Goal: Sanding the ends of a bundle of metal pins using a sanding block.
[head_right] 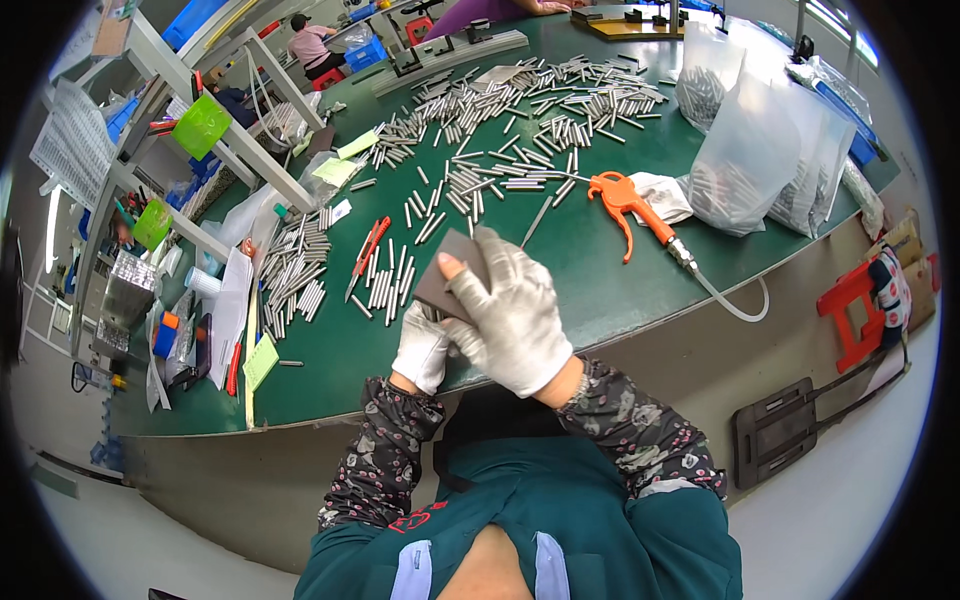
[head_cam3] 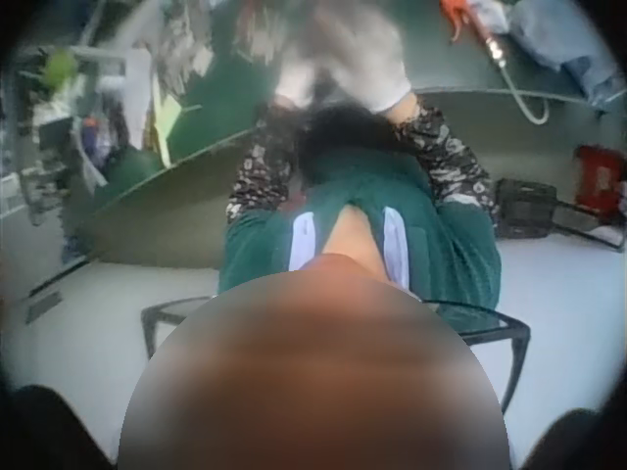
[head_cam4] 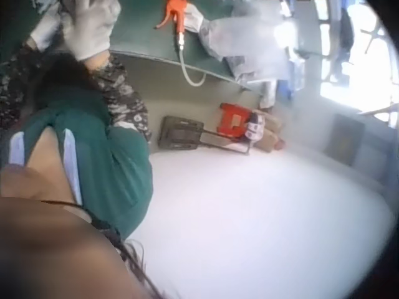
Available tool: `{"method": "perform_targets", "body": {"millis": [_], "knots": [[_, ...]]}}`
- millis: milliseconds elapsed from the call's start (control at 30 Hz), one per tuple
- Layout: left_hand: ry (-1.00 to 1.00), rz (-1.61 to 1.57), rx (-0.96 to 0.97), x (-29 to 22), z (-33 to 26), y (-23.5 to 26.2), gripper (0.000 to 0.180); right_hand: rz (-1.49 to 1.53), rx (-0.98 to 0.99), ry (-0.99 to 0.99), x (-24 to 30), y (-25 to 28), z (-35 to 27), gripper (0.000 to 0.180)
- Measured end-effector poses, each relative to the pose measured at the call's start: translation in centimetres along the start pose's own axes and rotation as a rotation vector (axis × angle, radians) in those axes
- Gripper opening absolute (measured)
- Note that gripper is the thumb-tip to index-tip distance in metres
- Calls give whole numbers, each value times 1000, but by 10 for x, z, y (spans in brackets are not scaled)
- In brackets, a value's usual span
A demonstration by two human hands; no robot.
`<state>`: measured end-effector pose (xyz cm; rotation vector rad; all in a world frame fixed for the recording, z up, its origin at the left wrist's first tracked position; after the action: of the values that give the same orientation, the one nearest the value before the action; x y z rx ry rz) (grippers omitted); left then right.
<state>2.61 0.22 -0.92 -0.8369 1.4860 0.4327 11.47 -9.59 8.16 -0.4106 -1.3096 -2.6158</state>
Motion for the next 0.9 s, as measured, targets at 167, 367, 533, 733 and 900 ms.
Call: {"method": "perform_targets", "body": {"millis": [167,367,533,733,900], "knots": [[73,14,33,4,0,3,43,-150,-36,-220,-43,-3,0,54],[6,-76,-10,2,-6,5,43,103,37,113,4,-6,6,49],[45,1,62,-1,0,3,39,50,-85,-68,-30,0,6,50],[20,-9,72,-3,-7,4,21,-30,14,-236,-61,-19,4,46],[2,-12,65,-2,-4,4,12,-333,58,-318,-84,-8,-8,46]]}}
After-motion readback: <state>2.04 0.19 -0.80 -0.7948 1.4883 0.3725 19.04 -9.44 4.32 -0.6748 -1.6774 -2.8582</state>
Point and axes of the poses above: each hand's wrist, its own z-axis towards the middle knuckle, its own y-axis out of the back of the hand, x = y × z, the point moved 6 cm from there along z, towards the middle knuckle, and after that the axes turned 7 degrees about x, right-handed, at the moved point
